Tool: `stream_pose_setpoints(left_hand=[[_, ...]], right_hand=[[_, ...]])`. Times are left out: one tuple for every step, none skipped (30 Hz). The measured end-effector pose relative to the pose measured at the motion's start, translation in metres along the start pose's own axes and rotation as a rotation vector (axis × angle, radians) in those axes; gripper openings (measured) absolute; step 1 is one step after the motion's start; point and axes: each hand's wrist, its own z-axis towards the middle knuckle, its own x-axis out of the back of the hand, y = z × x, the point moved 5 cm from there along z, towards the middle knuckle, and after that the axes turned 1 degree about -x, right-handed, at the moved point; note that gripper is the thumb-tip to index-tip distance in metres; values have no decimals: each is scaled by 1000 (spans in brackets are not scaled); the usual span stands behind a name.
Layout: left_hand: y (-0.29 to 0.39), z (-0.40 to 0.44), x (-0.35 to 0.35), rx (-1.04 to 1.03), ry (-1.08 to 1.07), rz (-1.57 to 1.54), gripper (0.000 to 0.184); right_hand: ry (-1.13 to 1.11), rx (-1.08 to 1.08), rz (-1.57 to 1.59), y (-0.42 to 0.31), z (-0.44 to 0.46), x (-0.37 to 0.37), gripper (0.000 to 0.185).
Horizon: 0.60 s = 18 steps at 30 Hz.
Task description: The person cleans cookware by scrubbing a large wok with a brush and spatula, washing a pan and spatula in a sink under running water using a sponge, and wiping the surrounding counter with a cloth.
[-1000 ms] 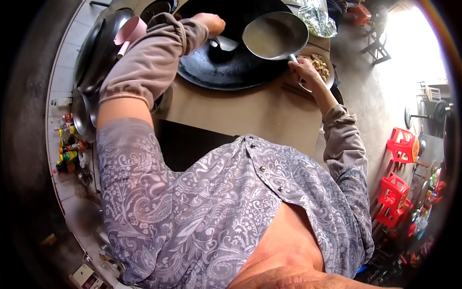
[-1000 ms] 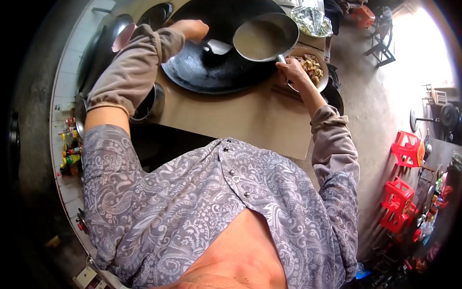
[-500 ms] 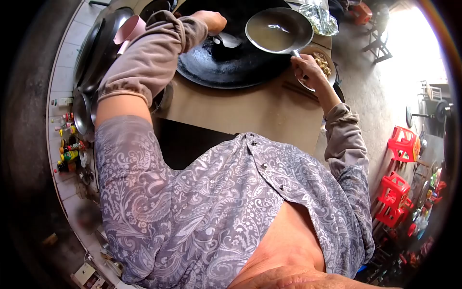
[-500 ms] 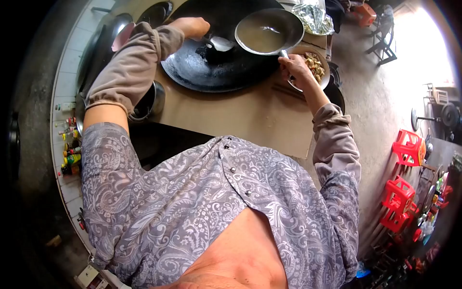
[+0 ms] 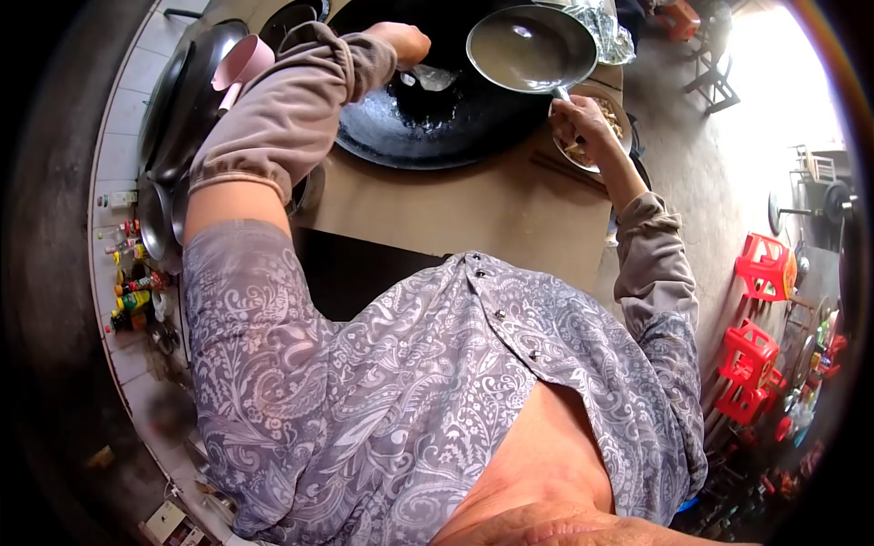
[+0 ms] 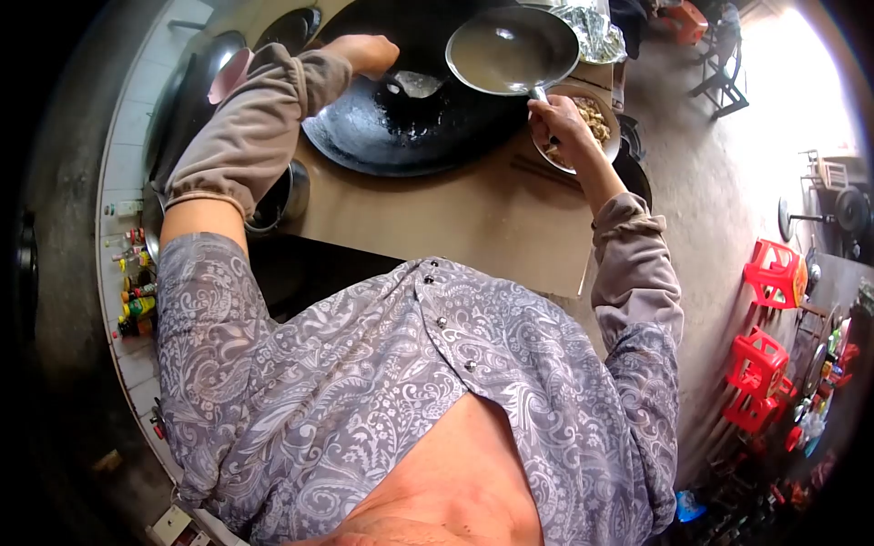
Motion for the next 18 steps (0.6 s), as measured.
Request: stream_pose_setpoints(left_hand=[[-3,-15,11,23,-77,-27,16],[-5,-24,15,47,-158,-56,16],[-21,-23,1,91,-193,-321,16],[-28,-27,-6,89,-280,-481,17],[-30,-28,-14,104,-256,-590,19],[-29,-28,-24,124,-224,-701,21],[-25,-24,-29,142,-185,-698,24],[-23,-23,-34,175,-100,-695,25],[-27,-24,-39,169,-132,-754,25],[-34,-27,-43,164,-163,-816,26],[-41,-31,-46,161,-211,-810,27],[-43,-40,-43,158,-261,-805,27],[-45,-41,-46,164,-246,-770,26],[-43,-36,-48,162,-211,-778,26],[-38,-29,-50,161,-176,-786,25],[-35,-23,-49,159,-139,-790,25],[-37,-19,-47,190,-74,-756,25],[-38,-19,-47,173,-148,-753,25]], right_hand=[[-11,-5,0,1,0,-2,25],[4,-7,-14,0,-1,-2,25],[18,-11,-25,-2,-3,-3,25],[36,-17,-35,-2,-6,-3,25],[9,-2,20,-3,-7,-5,24],[10,-14,44,-3,-7,-4,23],[6,-24,67,-3,-6,-5,23],[2,-37,88,-3,-5,-7,23],[0,-44,84,-4,-7,-8,23],[-3,-53,78,-6,-7,-8,23],[-7,-63,73,-7,-7,-10,23],[-15,-57,73,-7,-6,-11,23],[-21,-54,77,-6,-7,-12,23],[-26,-41,78,-8,-6,-10,23],[-52,-49,114,-6,-1,-9,24],[-62,-49,125,-4,3,-7,24],[-69,-52,136,-1,5,-6,24],[-76,-60,150,-1,6,-5,24]])
